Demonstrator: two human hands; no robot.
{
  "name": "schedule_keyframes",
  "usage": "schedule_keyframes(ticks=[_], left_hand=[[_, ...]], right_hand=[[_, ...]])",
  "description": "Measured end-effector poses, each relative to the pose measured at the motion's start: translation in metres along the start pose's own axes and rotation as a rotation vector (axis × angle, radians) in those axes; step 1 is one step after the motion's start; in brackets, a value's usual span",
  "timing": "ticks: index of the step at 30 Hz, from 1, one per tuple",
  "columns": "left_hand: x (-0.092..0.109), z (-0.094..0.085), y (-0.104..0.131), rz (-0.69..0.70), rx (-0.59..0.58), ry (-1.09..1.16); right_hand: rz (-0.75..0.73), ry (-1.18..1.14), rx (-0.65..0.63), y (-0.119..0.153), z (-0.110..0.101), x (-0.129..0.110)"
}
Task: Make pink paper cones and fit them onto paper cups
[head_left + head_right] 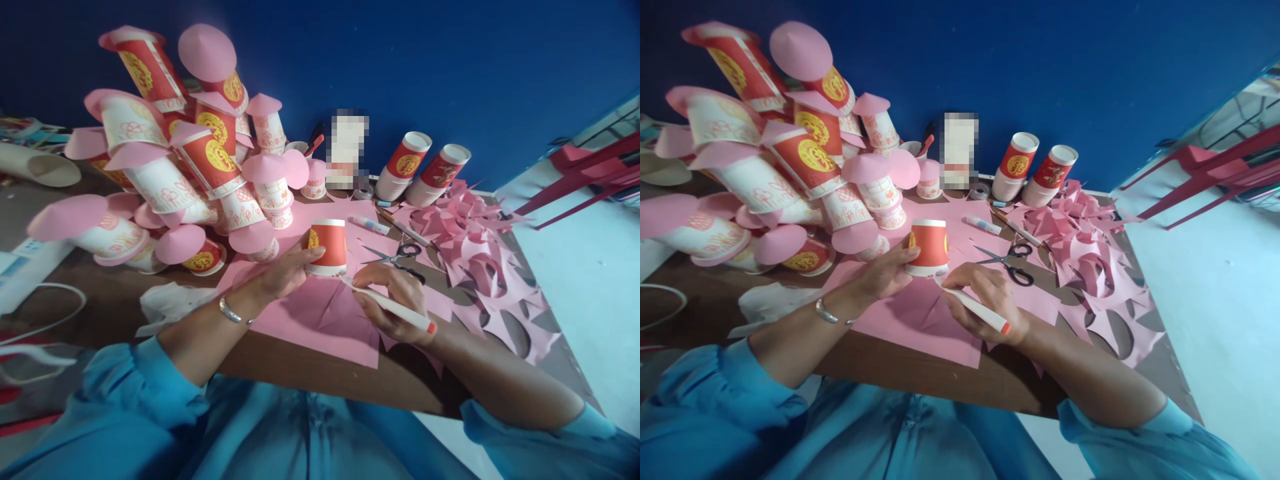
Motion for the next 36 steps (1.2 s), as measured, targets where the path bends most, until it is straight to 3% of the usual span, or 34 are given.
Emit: schedule_keyframes(ticks=[8,23,36], left_hand=[[0.0010,-0.0005,-0.0009,0.038,-0.010,0.001],[-0.0025,-0.0023,0.0010,-0.022,0.020,-0.039],[-0.0005,0.0075,0.0037,-0.040,-0.012,-0.092]], right_hand=[[-0.021,0.010,0.023,0.0002,-0.0009,0.0001],[-0.018,0.027,0.052,0.0041,0.0060,0.0030],[-0.071,0.033,0.070,0.0011,0.0016,0.0003]])
Point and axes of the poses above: each hand's wrist, its own y-axis away from the middle knuckle, its own z-axis out of the palm, x = y × z, the point moved 8 cm from there along -y, towards the middle knuckle, and after that the axes turned 15 degrees about y, right-handed, at the moved point
